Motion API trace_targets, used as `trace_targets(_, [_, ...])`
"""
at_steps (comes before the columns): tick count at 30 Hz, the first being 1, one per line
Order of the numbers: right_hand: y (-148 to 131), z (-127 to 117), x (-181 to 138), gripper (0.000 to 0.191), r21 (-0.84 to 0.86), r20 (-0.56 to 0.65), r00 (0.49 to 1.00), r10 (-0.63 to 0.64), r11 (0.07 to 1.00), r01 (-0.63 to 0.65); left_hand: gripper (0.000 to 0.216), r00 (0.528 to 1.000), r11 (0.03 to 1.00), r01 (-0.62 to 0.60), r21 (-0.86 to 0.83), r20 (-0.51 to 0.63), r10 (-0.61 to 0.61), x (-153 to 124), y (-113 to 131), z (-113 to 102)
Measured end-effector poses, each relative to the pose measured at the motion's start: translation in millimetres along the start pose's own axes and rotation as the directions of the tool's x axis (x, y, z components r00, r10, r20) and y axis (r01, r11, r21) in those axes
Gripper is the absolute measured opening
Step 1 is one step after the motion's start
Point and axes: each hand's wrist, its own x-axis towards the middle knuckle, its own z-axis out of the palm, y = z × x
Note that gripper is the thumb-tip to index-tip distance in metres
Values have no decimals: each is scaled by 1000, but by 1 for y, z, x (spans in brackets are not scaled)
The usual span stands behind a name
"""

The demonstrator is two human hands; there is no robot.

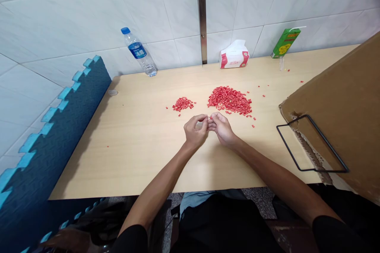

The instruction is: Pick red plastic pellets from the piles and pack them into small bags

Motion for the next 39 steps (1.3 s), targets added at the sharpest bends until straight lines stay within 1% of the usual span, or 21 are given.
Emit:
trace_targets(4, [0,0,0,37,-65,-31,1000,2,998,-4,12,1000,1000,-21,15,12,21,-1,0,1])
trace_targets(10, [8,1,0,36,-135,-56,994,-98,987,90,12,999,999,-43,32,-18,44,-5,1,5])
trace_targets(14, [12,1,-1,37,-150,-67,991,-114,983,103,11,996,994,-88,68,-22,89,-7,2,6])
trace_targets(19, [12,6,-6,40,-91,-105,990,-97,992,87,10,983,979,-186,89,14,186,-4,5,4])
trace_targets(23, [12,8,-6,42,-28,-119,990,-71,997,68,10,973,968,-229,102,46,225,-3,6,3])
trace_targets(26, [14,7,-6,41,-16,-128,989,-75,997,73,11,971,966,-234,109,69,228,-4,6,3])
trace_targets(30, [16,5,-4,39,-37,-136,986,-96,995,92,14,973,972,-211,102,115,199,-4,4,3])
trace_targets(34, [15,2,-1,40,-26,-111,986,-125,992,123,23,947,950,-288,120,186,264,-4,1,2])
trace_targets(36, [13,1,0,41,-32,-98,986,-134,991,131,29,938,944,-305,124,212,275,-4,1,2])
trace_targets(39, [11,-1,1,42,-43,-74,989,-130,991,127,30,950,964,-249,97,217,224,-4,2,1])
